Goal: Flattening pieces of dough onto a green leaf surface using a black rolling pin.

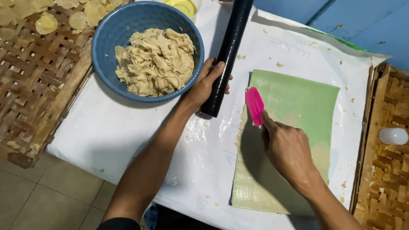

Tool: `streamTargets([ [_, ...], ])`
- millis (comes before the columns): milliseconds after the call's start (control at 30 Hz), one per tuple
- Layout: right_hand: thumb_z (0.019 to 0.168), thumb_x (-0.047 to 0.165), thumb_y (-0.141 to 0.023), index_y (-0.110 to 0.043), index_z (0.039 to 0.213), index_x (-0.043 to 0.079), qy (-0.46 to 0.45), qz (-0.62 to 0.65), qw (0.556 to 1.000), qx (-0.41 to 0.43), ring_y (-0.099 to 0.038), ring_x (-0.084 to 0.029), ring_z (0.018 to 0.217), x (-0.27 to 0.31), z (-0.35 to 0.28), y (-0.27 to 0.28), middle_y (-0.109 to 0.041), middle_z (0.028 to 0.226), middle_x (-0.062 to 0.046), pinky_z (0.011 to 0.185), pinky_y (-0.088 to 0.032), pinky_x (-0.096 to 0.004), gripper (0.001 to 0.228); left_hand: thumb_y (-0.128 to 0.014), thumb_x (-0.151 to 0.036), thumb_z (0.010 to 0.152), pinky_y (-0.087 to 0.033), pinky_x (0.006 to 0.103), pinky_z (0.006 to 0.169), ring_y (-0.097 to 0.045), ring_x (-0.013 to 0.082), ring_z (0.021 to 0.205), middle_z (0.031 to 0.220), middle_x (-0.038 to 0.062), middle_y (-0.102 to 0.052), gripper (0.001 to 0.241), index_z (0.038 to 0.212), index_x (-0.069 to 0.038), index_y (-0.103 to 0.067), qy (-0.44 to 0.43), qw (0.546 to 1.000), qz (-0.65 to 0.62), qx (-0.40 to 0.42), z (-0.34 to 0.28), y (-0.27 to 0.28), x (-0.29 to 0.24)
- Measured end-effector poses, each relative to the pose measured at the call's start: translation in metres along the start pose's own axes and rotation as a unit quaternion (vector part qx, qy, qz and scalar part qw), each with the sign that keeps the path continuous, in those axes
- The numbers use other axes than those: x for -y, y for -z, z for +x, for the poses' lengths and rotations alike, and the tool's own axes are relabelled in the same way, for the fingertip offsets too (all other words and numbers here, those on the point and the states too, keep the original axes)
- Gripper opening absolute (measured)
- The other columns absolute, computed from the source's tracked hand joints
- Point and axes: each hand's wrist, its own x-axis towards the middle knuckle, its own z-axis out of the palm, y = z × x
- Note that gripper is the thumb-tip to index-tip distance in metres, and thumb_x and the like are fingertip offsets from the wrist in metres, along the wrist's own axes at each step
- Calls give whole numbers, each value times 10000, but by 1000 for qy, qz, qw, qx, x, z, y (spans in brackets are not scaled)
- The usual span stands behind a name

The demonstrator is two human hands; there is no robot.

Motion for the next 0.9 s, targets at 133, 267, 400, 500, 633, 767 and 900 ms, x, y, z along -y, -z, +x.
streamTargets([
  [133,950,161,-506,-655,1360,111,4,-6,1000,23,-761,-391,681,2,-1,2,-766,703,-130,645,-598,-532,439,-626,-330,1021,-673,384,583,-724,224,652,835,189,-666,365,1154,-4,-532,-6,1000,5,5,1,2,4],
  [267,943,159,-485,-675,1337,115,13,-25,999,36,-769,-360,637,5,-6,1,-764,668,-114,613,-612,-506,439,-633,-329,1018,-675,388,582,-725,222,650,825,182,-662,377,1161,5,-530,-9,1000,11,7,2,1,5],
  [400,940,150,-484,-671,1339,95,14,-36,998,51,-777,-344,618,11,-11,5,-768,679,-128,590,-625,-488,444,-625,-344,1018,-677,384,594,-728,220,665,845,185,-667,388,1169,0,-528,1,1000,20,3,2,3,8],
  [500,926,123,-500,-649,1350,52,21,-27,997,68,-777,-351,617,14,-16,6,-770,678,-144,614,-633,-502,455,-625,-339,1019,-677,382,599,-728,217,667,842,181,-667,386,1161,7,-530,0,1000,28,2,1,2,6],
  [633,935,150,-561,-547,1371,-122,60,-20,997,39,-552,-221,279,7,-21,-10,-662,494,-133,333,-448,-352,514,-506,-285,1027,-594,265,600,-643,127,647,885,97,-656,342,1232,-11,-513,36,992,120,27,-4,-5,-14],
  [767,938,120,-560,-548,1350,-148,65,-2,997,32,-508,-180,267,9,-30,-17,-641,484,-105,296,-415,-310,492,-498,-280,1031,-587,275,612,-635,132,654,897,105,-649,337,1225,-4,-499,37,993,112,28,-5,-6,-16],
  [900,918,117,-613,-555,1338,-156,77,17,997,23,-544,-179,288,12,-39,-19,-679,527,-114,305,-430,-306,504,-496,-313,1024,-597,277,615,-647,135,653,888,105,-656,349,1199,-11,-512,31,990,135,27,-6,-8,-18],
])
